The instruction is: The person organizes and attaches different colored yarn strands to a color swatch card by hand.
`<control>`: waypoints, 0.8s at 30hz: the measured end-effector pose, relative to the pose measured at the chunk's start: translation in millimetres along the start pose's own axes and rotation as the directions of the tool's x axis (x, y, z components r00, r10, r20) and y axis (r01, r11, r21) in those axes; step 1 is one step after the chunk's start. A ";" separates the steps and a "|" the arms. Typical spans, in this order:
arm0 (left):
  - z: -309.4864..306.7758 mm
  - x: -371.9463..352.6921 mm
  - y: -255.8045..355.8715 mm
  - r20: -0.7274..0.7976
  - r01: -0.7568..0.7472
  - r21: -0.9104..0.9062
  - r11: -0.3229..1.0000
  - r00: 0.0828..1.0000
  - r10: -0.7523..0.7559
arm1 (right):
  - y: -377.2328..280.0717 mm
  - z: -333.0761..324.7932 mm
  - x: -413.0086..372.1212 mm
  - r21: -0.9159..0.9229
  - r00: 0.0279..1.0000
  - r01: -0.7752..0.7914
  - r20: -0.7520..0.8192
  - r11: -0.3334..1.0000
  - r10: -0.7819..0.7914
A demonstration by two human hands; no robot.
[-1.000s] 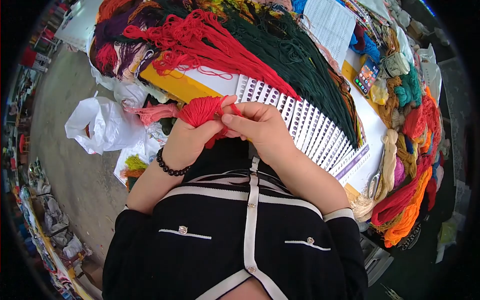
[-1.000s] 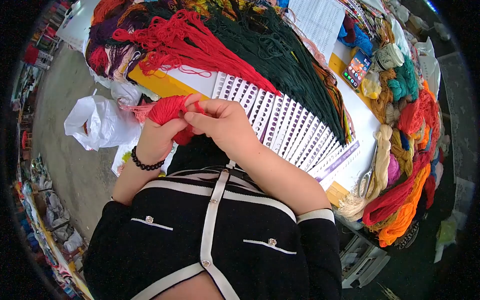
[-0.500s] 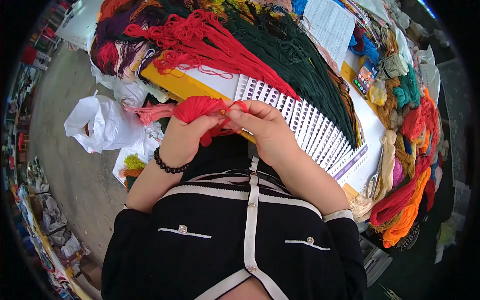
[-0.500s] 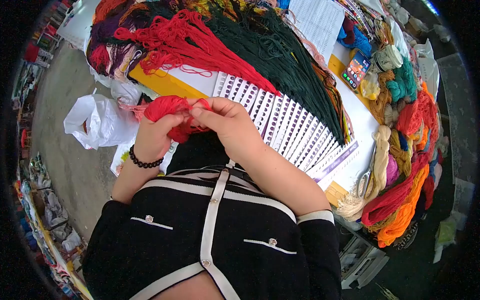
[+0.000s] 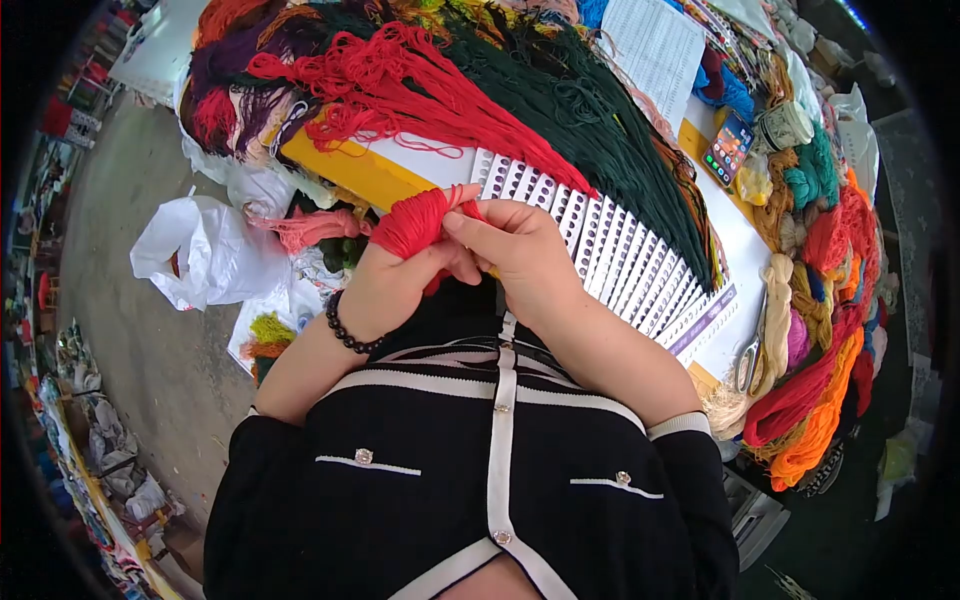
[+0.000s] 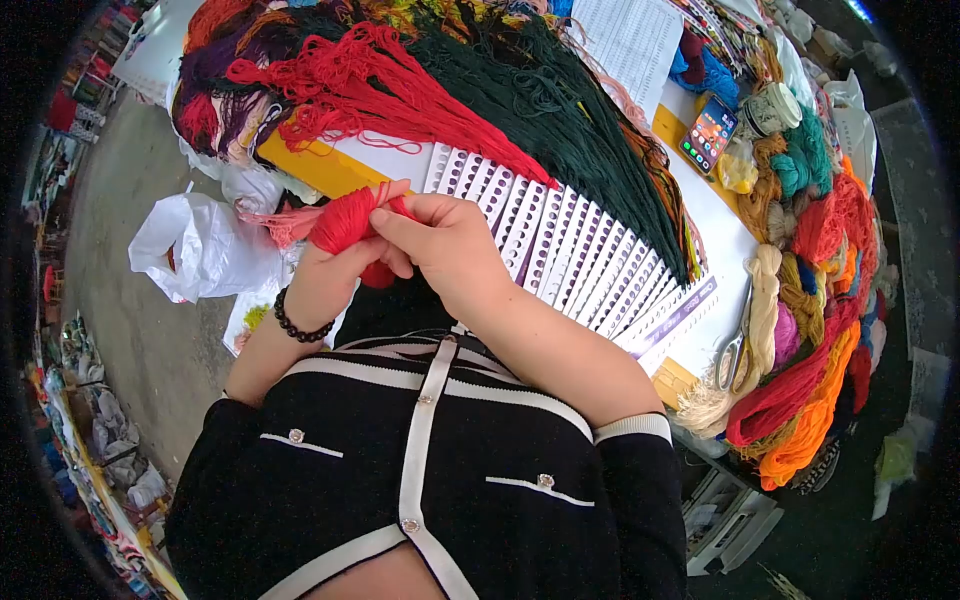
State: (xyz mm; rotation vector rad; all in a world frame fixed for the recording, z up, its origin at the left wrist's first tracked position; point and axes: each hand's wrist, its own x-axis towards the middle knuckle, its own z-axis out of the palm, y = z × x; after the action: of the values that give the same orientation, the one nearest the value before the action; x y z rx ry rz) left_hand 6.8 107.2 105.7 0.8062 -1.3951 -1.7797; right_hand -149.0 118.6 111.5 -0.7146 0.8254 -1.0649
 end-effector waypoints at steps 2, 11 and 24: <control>0.6 -0.7 -4.6 -0.008 -0.059 0.113 0.992 0.998 0.060 | 1.6 -0.9 1.0 0.037 1.000 -0.008 -0.004 0.999 0.008; -6.7 -4.5 13.8 -0.058 0.097 0.001 0.995 0.994 -0.096 | -1.3 -1.0 -5.5 0.182 0.997 0.056 0.047 0.982 -0.066; 2.0 -6.6 16.3 -0.100 0.097 -0.130 0.987 0.989 -0.110 | -0.8 -2.3 -8.6 0.172 0.999 0.015 0.037 0.985 -0.022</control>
State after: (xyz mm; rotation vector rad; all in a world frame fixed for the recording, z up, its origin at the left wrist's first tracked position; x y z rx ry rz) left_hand 11.3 111.3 122.3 0.9068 -1.1791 -1.8546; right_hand -153.5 126.2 112.9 -0.5969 0.6855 -1.1209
